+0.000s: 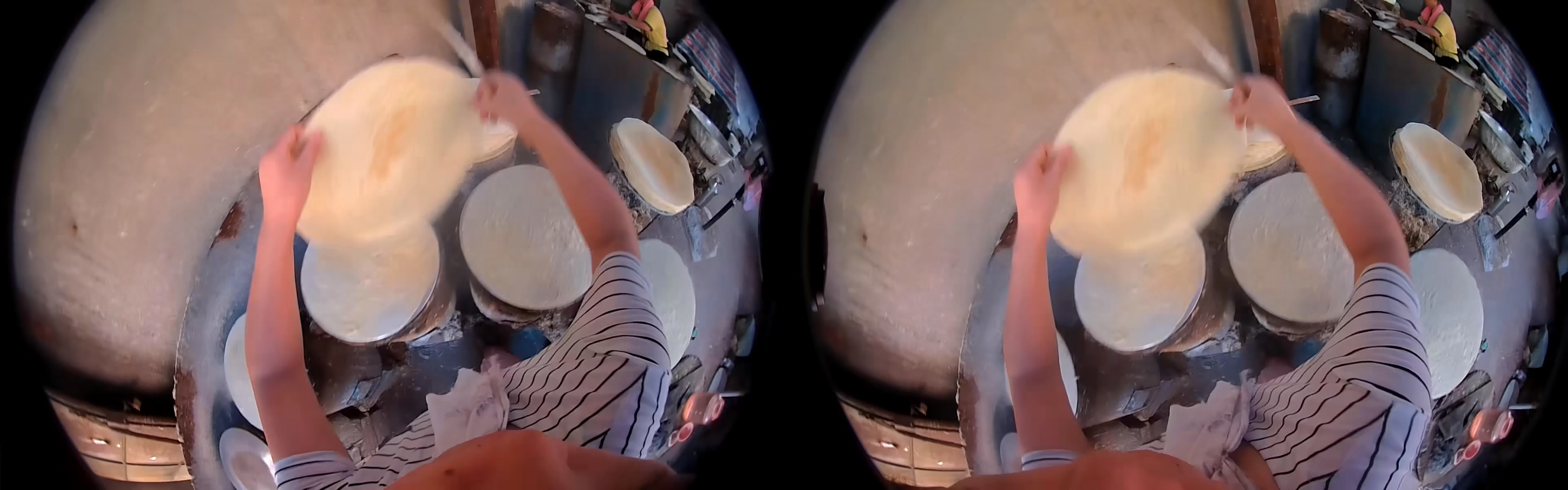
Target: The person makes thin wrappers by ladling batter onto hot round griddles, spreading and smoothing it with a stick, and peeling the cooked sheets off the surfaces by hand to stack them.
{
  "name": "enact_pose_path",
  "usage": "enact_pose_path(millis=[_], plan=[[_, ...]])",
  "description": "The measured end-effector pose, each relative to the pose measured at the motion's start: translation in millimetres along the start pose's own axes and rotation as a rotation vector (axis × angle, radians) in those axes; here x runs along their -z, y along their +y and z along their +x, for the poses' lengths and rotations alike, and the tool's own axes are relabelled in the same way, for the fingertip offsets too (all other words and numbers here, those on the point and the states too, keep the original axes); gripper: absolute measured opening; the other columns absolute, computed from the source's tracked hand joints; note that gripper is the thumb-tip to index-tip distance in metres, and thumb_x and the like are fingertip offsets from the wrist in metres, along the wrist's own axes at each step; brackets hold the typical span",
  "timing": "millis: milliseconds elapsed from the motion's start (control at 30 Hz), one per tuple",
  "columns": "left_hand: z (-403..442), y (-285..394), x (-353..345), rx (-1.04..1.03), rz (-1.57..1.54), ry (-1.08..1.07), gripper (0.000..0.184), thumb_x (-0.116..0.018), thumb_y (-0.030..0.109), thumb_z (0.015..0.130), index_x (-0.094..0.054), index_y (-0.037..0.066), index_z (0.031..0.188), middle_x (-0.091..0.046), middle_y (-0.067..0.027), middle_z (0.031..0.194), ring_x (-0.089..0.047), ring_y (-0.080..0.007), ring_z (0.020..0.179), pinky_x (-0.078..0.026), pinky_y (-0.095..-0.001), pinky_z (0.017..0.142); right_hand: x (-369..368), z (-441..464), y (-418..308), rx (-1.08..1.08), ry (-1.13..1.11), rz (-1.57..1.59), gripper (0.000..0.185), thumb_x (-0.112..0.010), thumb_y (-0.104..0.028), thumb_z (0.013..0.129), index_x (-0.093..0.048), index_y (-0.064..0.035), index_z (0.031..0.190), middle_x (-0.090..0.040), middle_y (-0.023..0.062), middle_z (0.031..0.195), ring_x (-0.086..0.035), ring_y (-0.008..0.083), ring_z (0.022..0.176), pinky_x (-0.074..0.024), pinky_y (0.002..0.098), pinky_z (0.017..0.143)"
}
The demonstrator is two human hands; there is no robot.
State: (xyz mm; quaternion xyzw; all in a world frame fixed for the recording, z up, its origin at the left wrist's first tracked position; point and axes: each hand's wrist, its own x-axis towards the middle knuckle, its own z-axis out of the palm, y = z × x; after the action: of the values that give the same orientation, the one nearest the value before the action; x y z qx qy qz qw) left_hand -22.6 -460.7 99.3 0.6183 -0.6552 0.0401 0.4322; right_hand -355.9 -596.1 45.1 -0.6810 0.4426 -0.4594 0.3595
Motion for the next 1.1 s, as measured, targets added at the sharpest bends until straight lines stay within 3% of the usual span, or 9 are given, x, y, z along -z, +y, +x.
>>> enact_pose_path(millis=[100, 167, 233, 300, 467, 767, 967, 1033, 1100], plan=[[69, 43, -56, -0.279, -0.148, 0.079, 0.02, -0.066, 0.019, 0.084, -0.061, 0.0, 0.082, -0.059, -0.0074, 0.07, -0.053, -0.009, 0.065, -0.045, -0.0273, 0.061, 88, 57, -28, 0.047, 0.053, -0.223, 0.019, -0.063, -0.006, 0.081, -0.046, -0.0064, 0.073, -0.065, 0.0092, 0.091, -0.065, 0.0143, 0.073, -0.0519, 0.0246, 0.058], [90, 32, -128, -0.532, -0.164, 0.167, 0.012, -0.067, 0.012, 0.081, -0.062, 0.001, 0.082, -0.063, -0.0083, 0.077, -0.06, -0.0134, 0.071, -0.048, -0.031, 0.065, 129, 75, 16, 0.057, -0.004, 0.24, 0.017, -0.065, -0.008, 0.082, -0.049, -0.0067, 0.074, -0.064, 0.0101, 0.104, -0.063, 0.0119, 0.089, -0.0533, 0.0245, 0.071], [91, 11, -194, -0.634, 0.068, 0.146, 0.012, -0.065, 0.002, 0.072, -0.063, 0.004, 0.083, -0.065, -0.0091, 0.088, -0.062, -0.0255, 0.081, -0.05, -0.039, 0.071, 134, 107, 102, 0.045, -0.05, 0.477, 0.013, -0.069, -0.009, 0.08, -0.056, -0.007, 0.076, -0.066, 0.0065, 0.094, -0.062, 0.0119, 0.08, -0.0522, 0.0253, 0.068], [93, -21, -274, -0.625, 0.138, 0.089, 0.016, -0.062, 0.001, 0.069, -0.062, 0.007, 0.084, -0.063, -0.0088, 0.091, -0.059, -0.0318, 0.085, -0.048, -0.042, 0.074, 113, 122, 161, -0.189, 0.194, 0.345, 0.011, -0.072, -0.007, 0.077, -0.061, -0.0078, 0.075, -0.065, 0.0034, 0.079, -0.061, 0.0128, 0.071, -0.0493, 0.0263, 0.063], [69, -71, -373, -0.374, 0.269, -0.146, 0.015, -0.06, 0.007, 0.074, -0.064, 0.009, 0.088, -0.061, -0.0097, 0.091, -0.059, -0.0289, 0.086, -0.048, -0.0399, 0.074, 67, 140, 292, -0.358, 0.366, 0.187, 0.006, -0.072, -0.005, 0.075, -0.068, -0.0047, 0.079, -0.066, 0.0039, 0.075, -0.06, 0.0141, 0.068, -0.0465, 0.0283, 0.062], [-17, -110, -254, -0.315, 0.305, -0.183, 0.025, -0.061, 0.004, 0.076, -0.066, 0.012, 0.1, -0.058, -0.0062, 0.092, -0.058, -0.0259, 0.083, -0.048, -0.0384, 0.071, 60, 125, 319, -0.338, 0.236, 0.289, 0.018, -0.058, 0.002, 0.078, -0.07, -0.0035, 0.09, -0.069, 0.0063, 0.089, -0.061, 0.0144, 0.082, -0.0455, 0.0262, 0.074], [-193, -79, -93, 0.086, 0.532, -0.255, 0.03, -0.062, 0.003, 0.074, -0.066, 0.012, 0.102, -0.057, -0.0066, 0.09, -0.057, -0.0254, 0.077, -0.048, -0.0367, 0.067, 105, 67, 286, -0.228, 0.15, 0.179, 0.031, -0.041, 0.001, 0.081, -0.065, -0.0027, 0.101, -0.065, 0.0075, 0.108, -0.057, 0.0158, 0.098, -0.042, 0.0281, 0.087], [-274, -45, -46, 0.325, 0.468, -0.202, 0.032, -0.062, 0.001, 0.074, -0.065, 0.011, 0.104, -0.058, -0.0073, 0.091, -0.058, -0.0255, 0.077, -0.049, -0.0371, 0.067, 104, 20, 255, -0.243, -0.004, -0.019, 0.025, -0.043, 0.0, 0.081, -0.065, -0.0035, 0.093, -0.066, 0.0055, 0.105, -0.054, 0.0086, 0.082, -0.0404, 0.0217, 0.071], [-371, -8, -15, 0.569, 0.453, -0.156, 0.034, -0.059, 0.003, 0.075, -0.063, 0.01, 0.108, -0.057, -0.0107, 0.097, -0.057, -0.0295, 0.085, -0.049, -0.0389, 0.072, 32, -39, 174, -0.118, -0.233, 0.021, 0.018, -0.044, -0.003, 0.08, -0.062, -0.0034, 0.084, -0.059, 0.0004, 0.078, -0.045, 0.0073, 0.067, -0.0376, 0.0212, 0.063]])
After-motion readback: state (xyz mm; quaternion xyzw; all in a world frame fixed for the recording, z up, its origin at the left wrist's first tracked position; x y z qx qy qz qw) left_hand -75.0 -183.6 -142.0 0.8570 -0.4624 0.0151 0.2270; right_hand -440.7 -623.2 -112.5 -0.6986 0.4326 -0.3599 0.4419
